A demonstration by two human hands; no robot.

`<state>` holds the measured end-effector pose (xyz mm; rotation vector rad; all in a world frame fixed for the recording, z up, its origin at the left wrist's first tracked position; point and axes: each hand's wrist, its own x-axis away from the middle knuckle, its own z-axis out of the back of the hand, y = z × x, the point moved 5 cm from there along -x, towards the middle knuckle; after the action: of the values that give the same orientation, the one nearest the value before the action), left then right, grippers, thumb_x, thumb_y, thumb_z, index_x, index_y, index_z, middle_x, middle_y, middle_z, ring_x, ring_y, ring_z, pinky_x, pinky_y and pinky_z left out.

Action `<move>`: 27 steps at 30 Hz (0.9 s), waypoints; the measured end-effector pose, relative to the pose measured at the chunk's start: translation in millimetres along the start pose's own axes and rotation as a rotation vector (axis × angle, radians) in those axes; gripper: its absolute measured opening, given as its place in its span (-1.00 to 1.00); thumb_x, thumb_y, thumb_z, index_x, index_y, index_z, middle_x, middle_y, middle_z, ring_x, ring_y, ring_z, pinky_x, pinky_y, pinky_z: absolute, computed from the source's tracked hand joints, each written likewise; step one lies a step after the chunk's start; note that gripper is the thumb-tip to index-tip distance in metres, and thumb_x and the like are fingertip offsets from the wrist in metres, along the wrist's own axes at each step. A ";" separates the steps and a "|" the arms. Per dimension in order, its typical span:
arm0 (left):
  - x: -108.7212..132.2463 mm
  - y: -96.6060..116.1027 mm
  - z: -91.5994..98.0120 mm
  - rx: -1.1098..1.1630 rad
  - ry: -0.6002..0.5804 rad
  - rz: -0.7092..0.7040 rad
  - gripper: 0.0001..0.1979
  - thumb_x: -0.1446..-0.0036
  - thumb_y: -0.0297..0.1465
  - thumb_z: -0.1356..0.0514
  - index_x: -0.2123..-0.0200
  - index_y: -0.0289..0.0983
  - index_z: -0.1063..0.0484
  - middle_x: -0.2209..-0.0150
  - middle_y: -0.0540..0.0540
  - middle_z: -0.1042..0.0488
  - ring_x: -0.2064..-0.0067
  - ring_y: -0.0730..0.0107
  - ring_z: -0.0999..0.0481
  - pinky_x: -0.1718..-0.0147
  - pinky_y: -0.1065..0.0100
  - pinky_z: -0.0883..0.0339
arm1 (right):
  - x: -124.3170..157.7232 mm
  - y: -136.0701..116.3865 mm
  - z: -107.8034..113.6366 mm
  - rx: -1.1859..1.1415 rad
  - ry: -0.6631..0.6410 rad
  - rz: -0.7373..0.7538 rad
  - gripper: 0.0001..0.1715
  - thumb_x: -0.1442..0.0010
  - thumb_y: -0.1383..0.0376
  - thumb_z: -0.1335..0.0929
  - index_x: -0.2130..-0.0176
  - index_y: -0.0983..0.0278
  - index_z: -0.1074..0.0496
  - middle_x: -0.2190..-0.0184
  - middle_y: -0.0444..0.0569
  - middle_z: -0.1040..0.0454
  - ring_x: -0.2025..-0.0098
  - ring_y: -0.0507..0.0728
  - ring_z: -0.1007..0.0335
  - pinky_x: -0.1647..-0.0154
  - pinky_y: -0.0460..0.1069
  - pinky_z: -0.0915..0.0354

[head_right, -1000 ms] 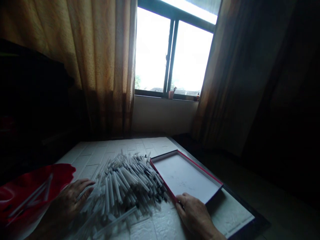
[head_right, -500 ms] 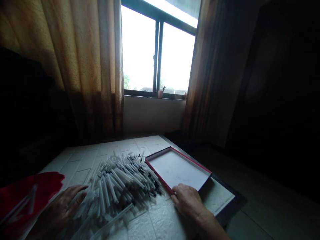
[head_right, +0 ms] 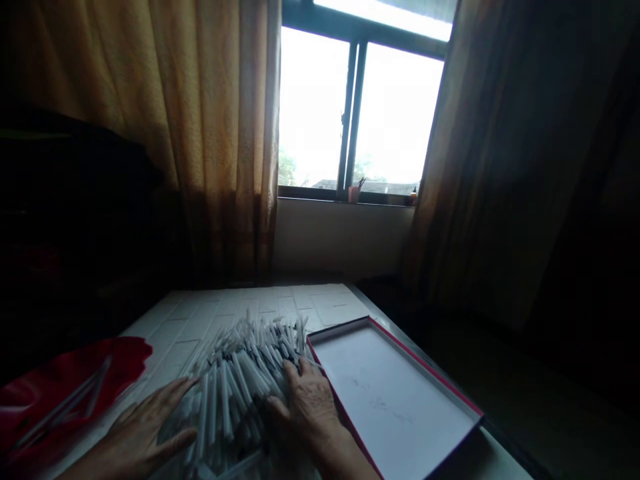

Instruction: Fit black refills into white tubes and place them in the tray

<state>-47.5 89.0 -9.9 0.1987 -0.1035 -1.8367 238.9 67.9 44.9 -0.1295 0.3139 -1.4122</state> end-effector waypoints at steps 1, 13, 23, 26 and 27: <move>1.6 4.4 1.1 0.006 -0.013 0.003 -0.23 -0.17 0.10 -0.04 -0.36 -0.12 -0.07 -0.35 -0.23 -0.15 -0.33 -0.15 -0.16 -0.17 -0.25 -0.10 | -2.1 -0.1 -2.0 0.014 -0.011 -0.004 -0.22 -0.15 0.04 -0.40 -0.27 0.30 -0.30 -0.25 0.36 -0.27 -0.24 0.46 -0.23 -0.18 0.26 -0.21; -5.5 16.7 9.2 -0.020 0.027 0.063 -0.22 -0.10 0.03 -0.13 -0.31 -0.26 -0.23 -0.27 -0.28 -0.31 -0.28 -0.13 -0.28 -0.18 -0.05 -0.20 | -11.0 -27.8 -25.3 -0.081 -0.066 0.051 -0.04 -0.07 0.06 -0.41 -0.34 0.37 -0.17 -0.24 0.44 -0.25 -0.25 0.51 -0.21 -0.17 0.25 -0.21; 32.1 4.0 -12.5 -0.076 0.045 -0.021 -0.30 -0.16 0.05 -0.11 -0.30 -0.09 -0.22 -0.30 -0.13 -0.23 -0.30 -0.21 -0.21 -0.24 -0.28 0.00 | 0.7 -21.9 -31.1 -0.011 -0.237 0.069 0.08 0.01 0.13 -0.48 -0.37 0.27 -0.08 -0.30 0.39 -0.18 -0.24 0.49 -0.24 -0.14 0.27 -0.26; 20.4 31.1 1.9 -0.062 -0.041 -0.015 -0.31 -0.16 0.03 -0.10 -0.30 -0.08 -0.21 -0.31 -0.10 -0.19 -0.32 -0.19 -0.16 -0.25 -0.26 0.02 | -8.7 -14.5 -24.1 -0.006 -0.197 0.026 0.00 -0.04 0.15 -0.46 -0.36 0.26 -0.12 -0.29 0.34 -0.21 -0.25 0.45 -0.23 -0.15 0.24 -0.26; 15.2 38.3 6.2 -0.053 -0.081 -0.021 -0.32 -0.16 0.02 -0.10 -0.30 -0.08 -0.21 -0.31 -0.10 -0.20 -0.32 -0.18 -0.16 -0.25 -0.27 0.02 | -10.8 -13.4 -21.7 -0.004 -0.194 0.021 -0.02 -0.06 0.16 -0.45 -0.36 0.27 -0.11 -0.29 0.34 -0.21 -0.26 0.44 -0.23 -0.16 0.23 -0.26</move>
<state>-16.3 63.8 1.6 0.0880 -0.1096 -1.8669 218.5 78.4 29.3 -0.2643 0.1572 -1.3664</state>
